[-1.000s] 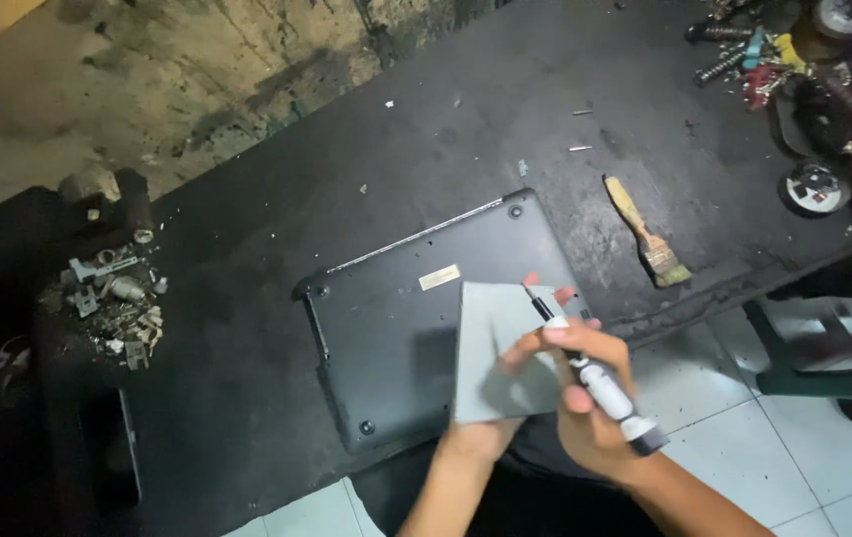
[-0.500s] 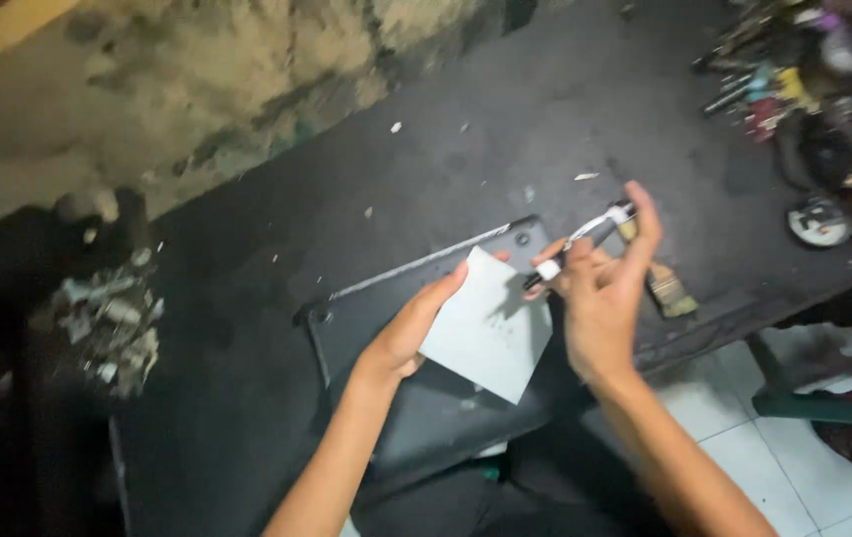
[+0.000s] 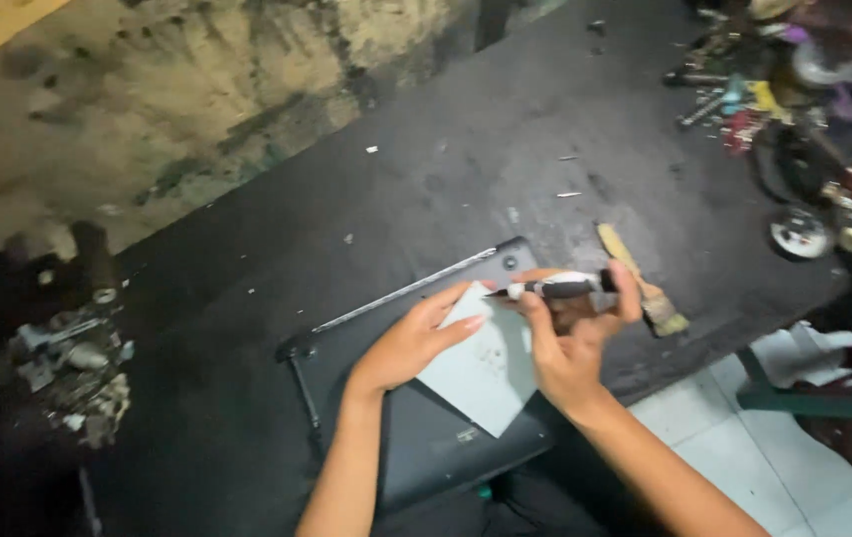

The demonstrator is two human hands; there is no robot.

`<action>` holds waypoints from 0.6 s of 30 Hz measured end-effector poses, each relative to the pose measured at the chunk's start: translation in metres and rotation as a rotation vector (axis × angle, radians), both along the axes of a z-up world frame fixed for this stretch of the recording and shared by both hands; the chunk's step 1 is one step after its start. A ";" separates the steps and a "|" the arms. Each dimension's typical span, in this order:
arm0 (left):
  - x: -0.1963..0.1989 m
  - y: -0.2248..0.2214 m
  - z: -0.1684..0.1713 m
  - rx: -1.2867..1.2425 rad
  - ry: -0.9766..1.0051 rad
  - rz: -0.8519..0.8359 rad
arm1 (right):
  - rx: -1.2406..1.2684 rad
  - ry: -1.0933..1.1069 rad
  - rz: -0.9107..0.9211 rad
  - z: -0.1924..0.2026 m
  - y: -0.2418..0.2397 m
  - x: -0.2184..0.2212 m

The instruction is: The person is disassembling a laptop by removing screws with a screwdriver, prying off the back cover, and then manipulating a small internal label or component.

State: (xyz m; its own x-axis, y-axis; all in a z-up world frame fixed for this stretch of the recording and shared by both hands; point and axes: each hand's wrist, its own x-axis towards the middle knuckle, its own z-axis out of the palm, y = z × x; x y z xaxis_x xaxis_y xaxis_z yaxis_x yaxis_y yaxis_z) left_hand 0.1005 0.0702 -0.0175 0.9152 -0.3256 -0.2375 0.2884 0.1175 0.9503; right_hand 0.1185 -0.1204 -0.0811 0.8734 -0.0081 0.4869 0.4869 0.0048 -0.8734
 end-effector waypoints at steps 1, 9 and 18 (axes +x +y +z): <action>-0.001 0.003 -0.001 0.008 0.003 0.018 | 0.008 0.003 0.018 0.004 0.004 0.003; -0.004 0.003 0.001 -0.011 -0.013 -0.023 | -0.039 -0.026 -0.072 0.003 0.005 0.006; -0.006 0.001 0.017 0.084 -0.046 -0.054 | -0.056 -0.142 -0.012 0.006 0.009 0.005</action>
State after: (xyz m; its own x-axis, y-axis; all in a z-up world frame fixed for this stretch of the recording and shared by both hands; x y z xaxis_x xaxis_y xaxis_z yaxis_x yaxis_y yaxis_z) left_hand 0.0943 0.0714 -0.0005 0.9073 -0.3558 -0.2243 0.2482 0.0224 0.9685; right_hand 0.1239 -0.1113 -0.0747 0.7957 0.0128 0.6056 0.6054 -0.0488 -0.7944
